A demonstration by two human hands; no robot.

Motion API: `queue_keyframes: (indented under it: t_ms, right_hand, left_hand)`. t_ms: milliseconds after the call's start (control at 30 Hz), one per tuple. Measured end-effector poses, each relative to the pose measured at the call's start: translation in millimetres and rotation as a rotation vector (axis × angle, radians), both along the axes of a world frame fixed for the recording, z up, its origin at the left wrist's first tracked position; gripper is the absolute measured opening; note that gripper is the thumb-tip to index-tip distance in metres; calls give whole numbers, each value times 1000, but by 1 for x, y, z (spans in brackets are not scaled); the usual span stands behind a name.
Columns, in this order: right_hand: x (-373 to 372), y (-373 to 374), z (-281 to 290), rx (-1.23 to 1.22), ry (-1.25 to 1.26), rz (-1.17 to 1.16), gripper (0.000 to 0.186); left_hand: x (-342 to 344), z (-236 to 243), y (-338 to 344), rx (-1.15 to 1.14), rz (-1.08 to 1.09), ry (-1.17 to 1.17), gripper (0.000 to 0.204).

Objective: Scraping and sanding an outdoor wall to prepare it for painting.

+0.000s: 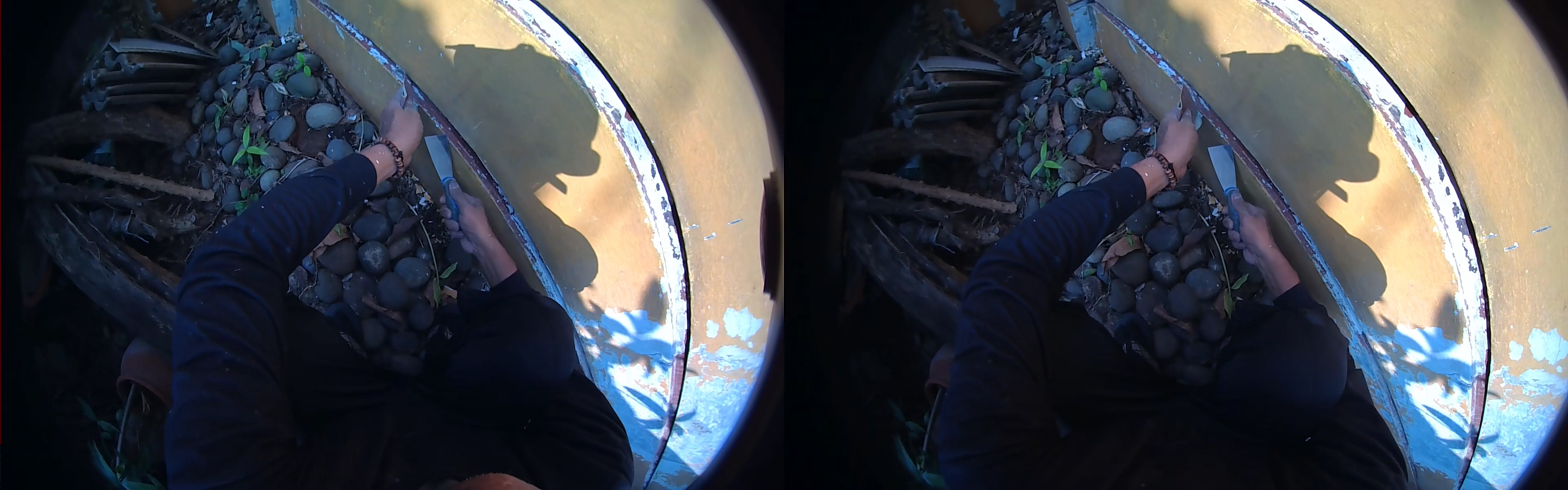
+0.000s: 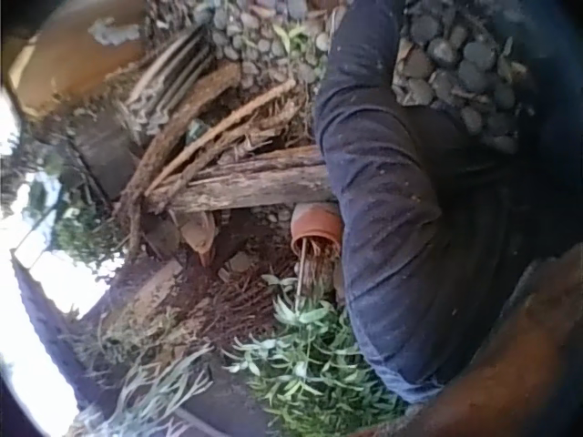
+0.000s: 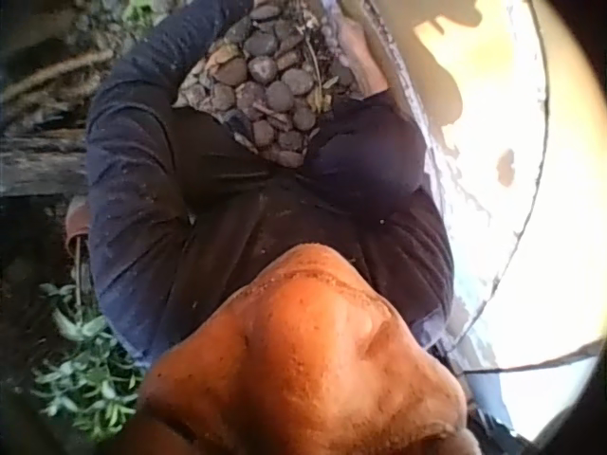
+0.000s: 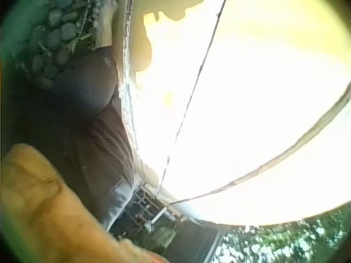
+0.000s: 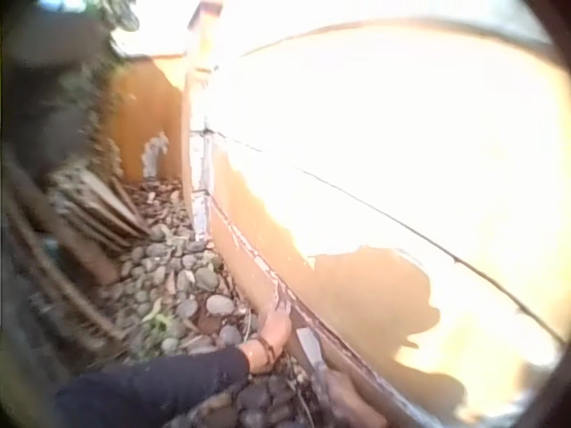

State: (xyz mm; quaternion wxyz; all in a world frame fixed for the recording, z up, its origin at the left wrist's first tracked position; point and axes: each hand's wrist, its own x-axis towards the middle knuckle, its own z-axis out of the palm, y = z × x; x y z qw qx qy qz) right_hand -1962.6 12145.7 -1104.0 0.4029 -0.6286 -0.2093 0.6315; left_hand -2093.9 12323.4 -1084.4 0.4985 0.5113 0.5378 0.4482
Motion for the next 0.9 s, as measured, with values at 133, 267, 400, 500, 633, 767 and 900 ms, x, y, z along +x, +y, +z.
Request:
queue_keyframes:
  t_ms: [133,267,400,500,633,767,900]
  right_hand:
    - [19,-66,-20,42,-220,12,44]
    - [34,-149,-50,80,-583,32,36]
    - [28,-223,-78,37,-611,-37,36]
    - [25,-257,-88,15,-664,-91,35]
    - [26,-277,-88,30,-733,-134,34]
    - [32,-264,-74,73,-781,-177,33]
    - [47,-220,-46,248,-1034,-140,33]
  left_hand:
    - [-8,-11,-1,413,-108,377,44]
    - [5,-24,-31,756,-426,661,49]
    - [43,-38,-114,1033,-549,568,37]
    - [57,-40,-145,1184,-981,456,34]
    - [24,-25,-82,1407,-920,732,28]
    - [-17,-4,4,1085,-357,1041,24]
    - [1,-11,-32,1046,-457,865,28]
